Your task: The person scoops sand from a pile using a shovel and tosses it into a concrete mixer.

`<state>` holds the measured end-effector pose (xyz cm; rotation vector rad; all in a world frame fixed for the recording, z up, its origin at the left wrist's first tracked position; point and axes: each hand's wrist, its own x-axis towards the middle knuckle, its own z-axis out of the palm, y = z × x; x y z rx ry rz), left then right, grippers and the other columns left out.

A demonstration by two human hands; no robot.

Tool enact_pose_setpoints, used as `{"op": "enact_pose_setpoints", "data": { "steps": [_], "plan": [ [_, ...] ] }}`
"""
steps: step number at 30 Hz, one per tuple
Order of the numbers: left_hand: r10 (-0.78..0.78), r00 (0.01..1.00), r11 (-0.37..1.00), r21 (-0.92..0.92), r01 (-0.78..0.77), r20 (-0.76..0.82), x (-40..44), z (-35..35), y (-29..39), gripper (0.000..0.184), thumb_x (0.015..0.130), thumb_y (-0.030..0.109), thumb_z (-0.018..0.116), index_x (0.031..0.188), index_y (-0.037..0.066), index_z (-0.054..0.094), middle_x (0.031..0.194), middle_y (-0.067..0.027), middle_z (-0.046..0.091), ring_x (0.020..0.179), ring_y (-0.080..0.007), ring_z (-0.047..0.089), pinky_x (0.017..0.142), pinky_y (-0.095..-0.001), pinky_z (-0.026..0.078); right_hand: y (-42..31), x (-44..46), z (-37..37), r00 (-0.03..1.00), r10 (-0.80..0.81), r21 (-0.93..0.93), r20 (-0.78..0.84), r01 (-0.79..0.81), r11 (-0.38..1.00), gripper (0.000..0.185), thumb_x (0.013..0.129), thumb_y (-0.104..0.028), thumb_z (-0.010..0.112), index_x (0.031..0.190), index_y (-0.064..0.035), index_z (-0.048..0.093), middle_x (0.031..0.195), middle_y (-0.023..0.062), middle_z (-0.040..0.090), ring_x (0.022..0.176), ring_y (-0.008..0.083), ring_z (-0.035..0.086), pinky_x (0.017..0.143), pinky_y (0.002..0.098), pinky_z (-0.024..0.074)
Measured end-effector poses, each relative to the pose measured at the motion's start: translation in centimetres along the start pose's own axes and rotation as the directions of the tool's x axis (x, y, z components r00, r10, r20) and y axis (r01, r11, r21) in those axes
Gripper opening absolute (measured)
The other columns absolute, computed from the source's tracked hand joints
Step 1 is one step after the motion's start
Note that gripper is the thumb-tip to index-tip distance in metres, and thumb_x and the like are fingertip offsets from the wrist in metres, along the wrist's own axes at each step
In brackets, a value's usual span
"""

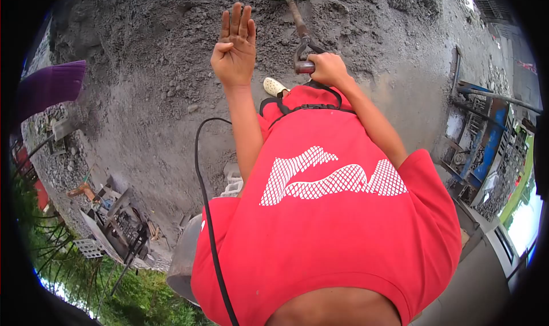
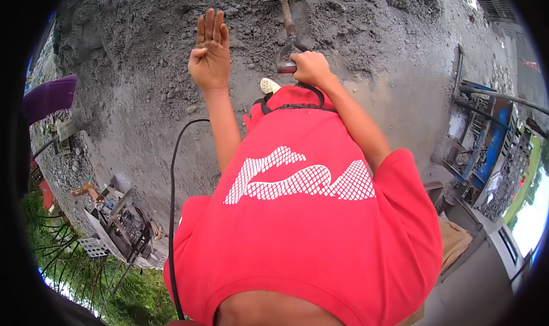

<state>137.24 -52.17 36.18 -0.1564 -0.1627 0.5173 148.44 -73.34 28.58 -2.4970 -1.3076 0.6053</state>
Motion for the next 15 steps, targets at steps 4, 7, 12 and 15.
{"op": "enact_pose_setpoints", "data": {
  "steps": [4, 7, 12, 15],
  "plan": [
    [0.034, 0.999, 0.998, 0.049, -0.036, 0.039, 0.1, 0.7, -1.0, 0.06, 0.075, -0.014, 0.025, 0.134, -0.007, 0.031, 0.144, -0.0242, 0.025, 0.136, -0.0375, 0.019, 0.112, -0.0477, 0.027, -0.1, -1.2, -0.7, 0.999, 0.038, 0.063, 0.038, -0.041, 0.997, 0.024, 0.061, -0.018, 0.061, 0.085, -0.012, 0.065, 0.072, 0.0148, 0.064, 0.071, 0.0347, 0.062, 0.063, 0.0456, 0.0472],
    [0.055, 0.998, 0.995, 0.084, -0.058, 0.037, 0.2, 0.8, -1.7, 0.063, 0.074, -0.018, 0.023, 0.135, -0.006, 0.029, 0.144, -0.024, 0.025, 0.135, -0.0375, 0.021, 0.111, -0.0464, 0.031, 0.2, -1.8, -1.0, 0.998, 0.038, 0.067, 0.055, -0.042, 0.997, 0.024, 0.061, -0.02, 0.062, 0.084, -0.0121, 0.065, 0.072, 0.0144, 0.064, 0.071, 0.0344, 0.062, 0.063, 0.0455, 0.0472],
    [0.055, 0.998, 0.99, 0.127, -0.059, 0.037, 0.5, 0.8, -2.2, 0.066, 0.073, -0.02, 0.022, 0.136, -0.005, 0.028, 0.143, -0.0231, 0.026, 0.134, -0.0377, 0.023, 0.11, -0.0452, 0.033, 0.4, -2.2, -2.4, 0.998, 0.061, 0.059, 0.009, -0.061, 0.996, 0.022, 0.062, -0.021, 0.063, 0.082, -0.0119, 0.065, 0.072, 0.014, 0.064, 0.071, 0.0339, 0.062, 0.062, 0.045, 0.0473],
    [0.05, 0.998, 0.988, 0.147, -0.055, 0.037, 0.9, 0.9, -2.5, 0.065, 0.073, -0.021, 0.022, 0.136, -0.004, 0.028, 0.144, -0.0224, 0.026, 0.134, -0.0371, 0.023, 0.111, -0.0449, 0.033, 0.0, -2.8, -3.6, 0.998, 0.055, 0.074, 0.017, -0.056, 0.996, 0.021, 0.06, -0.018, 0.061, 0.079, -0.0107, 0.066, 0.07, 0.0152, 0.064, 0.069, 0.0341, 0.062, 0.062, 0.0447, 0.0487]
  ]
}}
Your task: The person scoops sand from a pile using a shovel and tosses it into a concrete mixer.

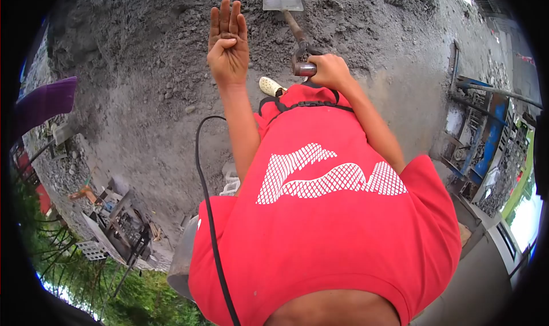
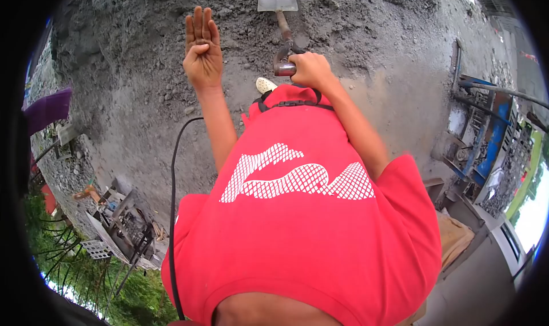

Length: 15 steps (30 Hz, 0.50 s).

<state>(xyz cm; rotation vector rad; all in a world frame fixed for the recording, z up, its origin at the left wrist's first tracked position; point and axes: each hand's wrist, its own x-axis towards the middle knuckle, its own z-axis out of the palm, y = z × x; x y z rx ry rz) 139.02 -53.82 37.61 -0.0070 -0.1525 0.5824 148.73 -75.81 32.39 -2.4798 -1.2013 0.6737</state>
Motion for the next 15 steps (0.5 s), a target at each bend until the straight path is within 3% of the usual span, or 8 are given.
{"op": "enact_pose_setpoints", "data": {
  "steps": [6, 15],
  "plan": [
    [0.036, 0.999, 0.999, -0.028, -0.036, 0.008, 0.7, -0.6, -0.6, 0.065, 0.075, -0.022, 0.022, 0.137, -0.005, 0.027, 0.145, -0.0216, 0.025, 0.134, -0.0353, 0.024, 0.111, -0.0435, 0.033, -0.1, -1.7, -1.3, 0.997, -0.034, 0.001, 0.069, 0.034, 0.999, 0.019, 0.058, -0.017, 0.061, 0.076, -0.01, 0.066, 0.068, 0.0154, 0.063, 0.067, 0.0337, 0.063, 0.061, 0.0439, 0.0493],
    [-0.032, 0.999, 0.998, -0.051, 0.031, -0.012, 3.0, 0.2, -0.6, 0.061, 0.079, -0.014, 0.026, 0.139, -0.007, 0.02, 0.144, -0.0252, 0.022, 0.135, -0.0374, 0.02, 0.115, -0.0461, 0.022, 0.2, -0.7, -1.6, 0.991, -0.012, 0.031, 0.132, 0.008, 0.999, 0.021, 0.057, -0.018, 0.063, 0.076, -0.0111, 0.067, 0.069, 0.0144, 0.064, 0.067, 0.033, 0.063, 0.062, 0.0429, 0.0493]
  ]
}}
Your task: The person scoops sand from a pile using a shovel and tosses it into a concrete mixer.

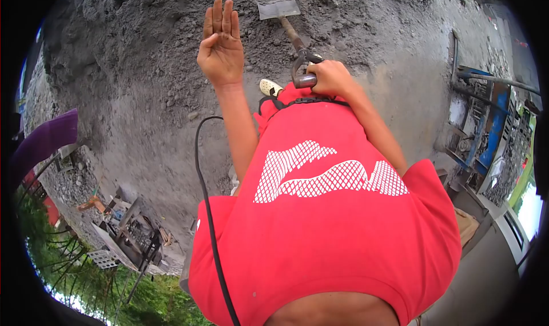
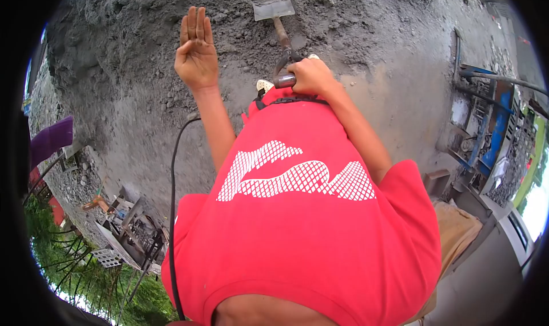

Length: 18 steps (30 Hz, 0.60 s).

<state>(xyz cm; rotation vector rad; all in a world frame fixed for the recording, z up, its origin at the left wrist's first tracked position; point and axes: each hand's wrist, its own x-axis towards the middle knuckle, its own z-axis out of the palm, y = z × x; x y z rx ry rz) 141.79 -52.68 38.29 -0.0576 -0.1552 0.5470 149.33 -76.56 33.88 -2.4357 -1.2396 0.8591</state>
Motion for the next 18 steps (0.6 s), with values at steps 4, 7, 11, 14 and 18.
{"op": "enact_pose_setpoints", "data": {
  "steps": [4, 7, 11, 14, 18],
  "plan": [
    [0.017, 1.0, 0.993, 0.118, -0.019, 0.016, 0.7, -1.0, 0.0, 0.065, 0.076, -0.018, 0.024, 0.14, -0.006, 0.019, 0.144, -0.0245, 0.024, 0.135, -0.0377, 0.021, 0.114, -0.0453, 0.025, 0.0, 0.2, -0.3, 1.0, 0.009, -0.011, 0.024, -0.008, 1.0, 0.022, 0.058, -0.022, 0.065, 0.077, -0.0112, 0.067, 0.07, 0.0144, 0.064, 0.068, 0.0329, 0.063, 0.063, 0.0431, 0.0491],
    [0.029, 0.999, 0.99, 0.14, -0.027, -0.014, 1.4, -1.0, -0.1, 0.067, 0.073, -0.021, 0.025, 0.138, -0.006, 0.024, 0.142, -0.0244, 0.028, 0.133, -0.0379, 0.026, 0.113, -0.0448, 0.028, 0.3, 0.4, -0.3, 1.0, -0.023, 0.016, 0.019, 0.023, 1.0, 0.022, 0.059, -0.024, 0.066, 0.077, -0.0107, 0.067, 0.07, 0.0145, 0.064, 0.068, 0.0329, 0.063, 0.063, 0.0429, 0.0491],
    [-0.013, 0.999, 0.995, 0.101, 0.01, 0.03, 2.8, -1.9, 0.0, 0.062, 0.079, -0.019, 0.023, 0.139, -0.005, 0.019, 0.143, -0.0267, 0.023, 0.134, -0.0395, 0.021, 0.113, -0.046, 0.027, 0.2, 1.1, -1.0, 0.998, -0.04, 0.047, 0.048, 0.037, 0.998, 0.023, 0.058, -0.022, 0.066, 0.077, -0.0091, 0.064, 0.071, 0.0153, 0.063, 0.07, 0.0344, 0.062, 0.063, 0.0443, 0.0481],
    [-0.028, 0.999, 0.992, 0.121, 0.032, -0.034, 3.7, -2.1, -0.1, 0.06, 0.079, -0.019, 0.024, 0.138, -0.006, 0.022, 0.142, -0.0276, 0.025, 0.133, -0.0403, 0.023, 0.112, -0.0468, 0.028, 0.8, 1.5, -1.1, 0.998, -0.035, 0.035, 0.053, 0.033, 0.999, 0.024, 0.058, -0.024, 0.067, 0.077, -0.0095, 0.065, 0.071, 0.0152, 0.064, 0.07, 0.0342, 0.062, 0.064, 0.044, 0.0484],
    [-0.077, 0.993, 0.995, 0.054, 0.082, -0.084, 5.0, -2.3, -0.5, 0.059, 0.079, -0.019, 0.024, 0.137, -0.007, 0.024, 0.141, -0.028, 0.027, 0.133, -0.0405, 0.024, 0.112, -0.0472, 0.029, 1.4, 2.2, -1.7, 0.999, -0.032, 0.005, 0.04, 0.032, 0.999, 0.024, 0.058, -0.024, 0.066, 0.077, -0.011, 0.067, 0.071, 0.0151, 0.064, 0.07, 0.0338, 0.063, 0.065, 0.0435, 0.0492]
  ]
}}
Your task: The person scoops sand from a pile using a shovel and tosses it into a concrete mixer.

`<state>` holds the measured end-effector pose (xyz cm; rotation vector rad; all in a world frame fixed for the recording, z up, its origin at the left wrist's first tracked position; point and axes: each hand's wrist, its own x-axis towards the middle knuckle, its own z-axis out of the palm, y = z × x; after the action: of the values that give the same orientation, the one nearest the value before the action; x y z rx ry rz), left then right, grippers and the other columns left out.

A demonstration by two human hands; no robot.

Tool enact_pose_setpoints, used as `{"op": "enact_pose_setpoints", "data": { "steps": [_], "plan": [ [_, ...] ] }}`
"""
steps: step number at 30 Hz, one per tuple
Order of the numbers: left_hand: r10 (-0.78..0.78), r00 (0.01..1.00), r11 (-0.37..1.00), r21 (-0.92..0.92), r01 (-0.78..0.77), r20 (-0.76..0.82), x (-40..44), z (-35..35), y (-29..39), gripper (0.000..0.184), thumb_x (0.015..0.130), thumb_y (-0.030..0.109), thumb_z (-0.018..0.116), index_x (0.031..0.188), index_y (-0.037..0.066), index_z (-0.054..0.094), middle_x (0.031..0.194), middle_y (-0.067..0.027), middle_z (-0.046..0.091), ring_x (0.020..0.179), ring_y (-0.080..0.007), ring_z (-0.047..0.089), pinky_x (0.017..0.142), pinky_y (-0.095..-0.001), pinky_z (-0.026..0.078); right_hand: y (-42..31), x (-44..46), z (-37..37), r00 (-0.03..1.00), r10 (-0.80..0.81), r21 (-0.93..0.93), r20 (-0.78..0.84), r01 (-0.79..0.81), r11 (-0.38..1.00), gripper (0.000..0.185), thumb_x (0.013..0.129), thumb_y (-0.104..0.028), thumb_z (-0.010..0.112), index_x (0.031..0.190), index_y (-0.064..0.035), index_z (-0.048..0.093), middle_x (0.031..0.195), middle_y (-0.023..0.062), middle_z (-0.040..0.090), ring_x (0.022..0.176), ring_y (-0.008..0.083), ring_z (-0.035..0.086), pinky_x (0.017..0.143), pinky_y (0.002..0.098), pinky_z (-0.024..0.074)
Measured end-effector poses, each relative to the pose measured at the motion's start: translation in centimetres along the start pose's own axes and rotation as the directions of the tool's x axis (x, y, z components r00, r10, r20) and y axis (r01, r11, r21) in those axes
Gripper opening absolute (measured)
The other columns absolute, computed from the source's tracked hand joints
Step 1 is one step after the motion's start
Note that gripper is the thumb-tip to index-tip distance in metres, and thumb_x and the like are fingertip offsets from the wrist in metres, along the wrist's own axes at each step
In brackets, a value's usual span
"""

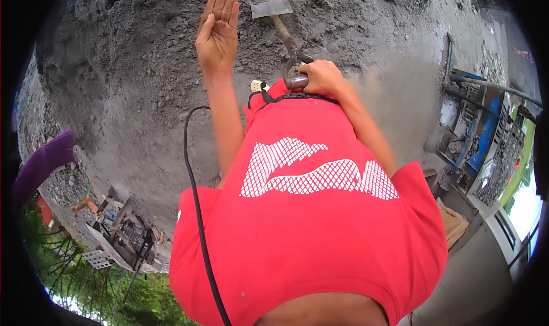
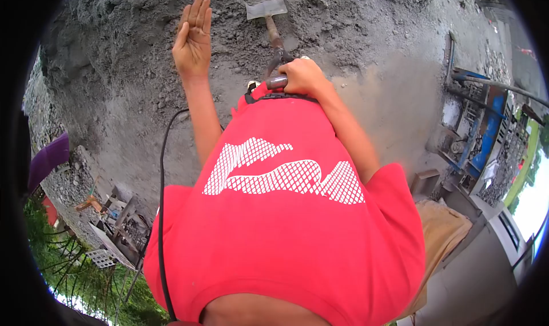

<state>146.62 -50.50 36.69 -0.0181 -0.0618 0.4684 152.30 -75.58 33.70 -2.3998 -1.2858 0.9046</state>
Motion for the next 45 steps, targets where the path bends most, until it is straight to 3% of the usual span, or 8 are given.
{"op": "enact_pose_setpoints", "data": {
  "steps": [6, 21, 27, 33, 36, 38, 41, 45],
  "plan": [
    [-0.05, 0.984, 0.999, -0.002, 0.051, 0.17, 1.9, -0.1, -0.5, 0.054, 0.087, -0.01, 0.025, 0.139, -0.009, 0.014, 0.144, -0.0295, 0.019, 0.135, -0.043, 0.016, 0.114, -0.0496, 0.021, 0.6, 0.7, -1.0, 1.0, 0.007, -0.011, 0.0, -0.007, 1.0, 0.024, 0.057, -0.024, 0.066, 0.078, -0.0118, 0.068, 0.072, 0.015, 0.064, 0.071, 0.0338, 0.063, 0.066, 0.0437, 0.0495],
    [0.029, 0.998, 0.99, 0.138, -0.037, 0.06, 3.0, -0.5, -1.7, 0.067, 0.074, -0.02, 0.022, 0.139, -0.007, 0.019, 0.143, -0.0277, 0.022, 0.133, -0.0433, 0.02, 0.113, -0.0479, 0.027, 1.1, 1.3, -2.0, 0.999, 0.001, -0.015, 0.049, 0.0, 1.0, 0.026, 0.058, -0.021, 0.063, 0.081, -0.0106, 0.068, 0.073, 0.0154, 0.065, 0.072, 0.0337, 0.063, 0.066, 0.0438, 0.0501],
    [0.056, 0.995, 0.936, 0.35, -0.023, -0.083, 2.6, 0.6, -2.8, 0.074, 0.064, -0.02, 0.022, 0.137, -0.006, 0.026, 0.143, -0.0259, 0.026, 0.133, -0.0443, 0.02, 0.112, -0.0485, 0.028, 1.1, 1.1, -1.6, 1.0, -0.016, -0.012, 0.027, 0.016, 1.0, 0.023, 0.058, -0.023, 0.064, 0.076, -0.0095, 0.066, 0.071, 0.0169, 0.065, 0.07, 0.0341, 0.063, 0.066, 0.0432, 0.0497],
    [0.024, 0.983, 0.96, 0.28, 0.029, -0.183, 2.2, 0.2, -2.6, 0.037, 0.091, 0.001, 0.03, 0.123, 0.003, 0.049, 0.135, -0.019, 0.042, 0.128, -0.0382, 0.036, 0.105, -0.0465, 0.037, 1.2, 1.1, -1.5, 0.999, -0.007, -0.008, 0.054, 0.008, 1.0, 0.027, 0.057, -0.024, 0.065, 0.081, -0.0124, 0.069, 0.076, 0.0155, 0.066, 0.074, 0.0328, 0.064, 0.067, 0.0427, 0.0499],
    [0.072, 0.985, 0.9, 0.436, 0.005, -0.159, 1.6, -1.8, -1.7, 0.032, 0.099, 0.022, 0.032, 0.101, 0.009, 0.061, 0.124, -0.0144, 0.055, 0.118, -0.0288, 0.05, 0.097, -0.0408, 0.044, 1.4, 1.0, -1.3, 0.998, -0.017, 0.03, 0.052, 0.016, 0.999, 0.03, 0.057, -0.023, 0.065, 0.084, -0.0129, 0.069, 0.077, 0.0149, 0.066, 0.075, 0.0325, 0.064, 0.068, 0.0425, 0.0504],
    [0.224, 0.884, 0.86, 0.51, 0.018, -0.41, 1.6, 0.4, -2.6, 0.04, 0.099, 0.029, 0.033, 0.072, 0.012, 0.056, 0.081, -0.0051, 0.065, 0.078, -0.0178, 0.063, 0.071, -0.0292, 0.049, 1.4, 0.9, -1.4, 0.998, -0.008, 0.013, 0.069, 0.008, 1.0, 0.032, 0.057, -0.023, 0.065, 0.087, -0.0139, 0.069, 0.077, 0.0139, 0.066, 0.074, 0.0321, 0.064, 0.068, 0.0422, 0.0507],
    [-0.043, 0.992, 0.929, 0.36, 0.084, -0.12, 1.0, -2.3, -0.7, 0.047, 0.099, 0.034, 0.03, 0.058, 0.013, 0.04, 0.05, 0.0028, 0.041, 0.044, -0.0107, 0.04, 0.047, -0.025, 0.034, 1.2, 0.7, -1.8, 0.995, -0.015, 0.018, 0.094, 0.014, 1.0, 0.033, 0.057, -0.023, 0.065, 0.088, -0.0146, 0.07, 0.077, 0.0136, 0.066, 0.074, 0.0316, 0.064, 0.068, 0.0419, 0.0508],
    [-0.068, 0.941, 0.901, 0.385, 0.201, -0.331, 0.2, -1.7, -0.8, 0.05, 0.098, 0.041, 0.026, 0.056, 0.014, 0.03, 0.047, 0.0041, 0.021, 0.039, -0.0085, 0.019, 0.041, -0.0262, 0.019, 1.3, 0.6, -1.5, 0.996, -0.02, 0.044, 0.081, 0.016, 0.999, 0.036, 0.056, -0.023, 0.065, 0.091, -0.0153, 0.07, 0.077, 0.0137, 0.066, 0.075, 0.0317, 0.064, 0.068, 0.0414, 0.0505]
  ]
}}
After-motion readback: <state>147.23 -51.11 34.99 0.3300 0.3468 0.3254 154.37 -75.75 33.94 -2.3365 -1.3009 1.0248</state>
